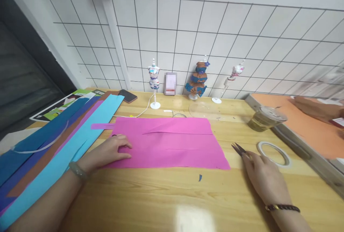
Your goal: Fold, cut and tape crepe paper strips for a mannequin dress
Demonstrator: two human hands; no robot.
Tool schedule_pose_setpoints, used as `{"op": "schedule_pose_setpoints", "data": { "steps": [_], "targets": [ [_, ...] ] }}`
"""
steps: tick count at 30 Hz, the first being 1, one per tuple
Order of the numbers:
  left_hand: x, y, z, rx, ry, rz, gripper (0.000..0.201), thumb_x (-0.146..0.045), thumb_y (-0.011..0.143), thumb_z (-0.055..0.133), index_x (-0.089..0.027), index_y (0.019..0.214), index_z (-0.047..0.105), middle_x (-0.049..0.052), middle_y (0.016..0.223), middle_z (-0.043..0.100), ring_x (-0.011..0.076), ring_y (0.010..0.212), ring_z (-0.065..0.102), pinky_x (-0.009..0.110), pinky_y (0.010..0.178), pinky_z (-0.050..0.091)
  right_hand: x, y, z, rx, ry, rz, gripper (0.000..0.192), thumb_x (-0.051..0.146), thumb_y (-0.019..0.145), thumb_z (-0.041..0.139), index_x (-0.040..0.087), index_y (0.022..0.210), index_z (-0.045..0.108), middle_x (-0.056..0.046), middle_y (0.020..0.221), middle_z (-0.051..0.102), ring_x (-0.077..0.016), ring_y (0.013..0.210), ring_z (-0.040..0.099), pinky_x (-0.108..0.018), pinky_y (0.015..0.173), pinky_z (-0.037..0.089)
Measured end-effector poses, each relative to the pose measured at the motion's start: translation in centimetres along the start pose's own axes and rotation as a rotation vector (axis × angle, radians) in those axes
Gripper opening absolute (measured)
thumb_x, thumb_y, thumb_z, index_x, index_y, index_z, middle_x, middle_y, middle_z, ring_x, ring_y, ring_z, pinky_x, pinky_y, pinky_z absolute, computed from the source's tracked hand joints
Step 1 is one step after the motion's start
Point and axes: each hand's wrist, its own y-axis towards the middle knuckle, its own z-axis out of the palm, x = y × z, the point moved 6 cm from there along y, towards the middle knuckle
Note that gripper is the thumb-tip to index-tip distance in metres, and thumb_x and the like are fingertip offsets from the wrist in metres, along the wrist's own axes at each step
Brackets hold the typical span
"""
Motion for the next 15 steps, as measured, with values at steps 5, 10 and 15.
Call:
{"op": "schedule_pose_setpoints", "data": {
  "steps": [5, 10, 15],
  "targets": [
    [-1.1, 0.6, 1.0, 0.045, -0.014, -0.007, 0.023, -0.042, 0.074, 0.063, -0.019, 0.075, 0.061, 0.001, 0.078, 0.060, 0.0176, 0.078, 0.052, 0.028, 0.071, 0.037, 5.3, -0.4, -1.6, -0.179, 0.206, -0.314, 0.039, 0.040, 0.087, 0.037, 0.015, 0.106, 0.061, -0.015, 0.107, 0.060, -0.0279, 0.099, 0.056, -0.043, 0.086, 0.043],
    [-1.2, 0.8, 1.3, 0.056, -0.067, -0.006, 0.022, -0.037, 0.075, 0.061, -0.017, 0.066, 0.055, 0.000, 0.070, 0.057, 0.0146, 0.071, 0.049, 0.026, 0.068, 0.037, 14.2, 0.1, -3.4, 0.160, 0.521, -0.517, 0.031, 0.036, 0.089, 0.042, 0.024, 0.112, 0.058, -0.008, 0.113, 0.059, -0.0197, 0.105, 0.054, -0.037, 0.093, 0.043],
    [-0.9, 0.6, 0.8, 0.048, -0.179, -0.058, 0.016, -0.032, 0.076, 0.058, -0.017, 0.071, 0.055, 0.001, 0.078, 0.058, 0.0138, 0.075, 0.052, 0.025, 0.071, 0.041, 19.4, 0.9, -3.7, 0.320, 0.629, -0.655, 0.034, 0.034, 0.083, 0.053, 0.022, 0.114, 0.057, -0.009, 0.111, 0.060, -0.0214, 0.105, 0.053, -0.042, 0.091, 0.042]
  ]
}}
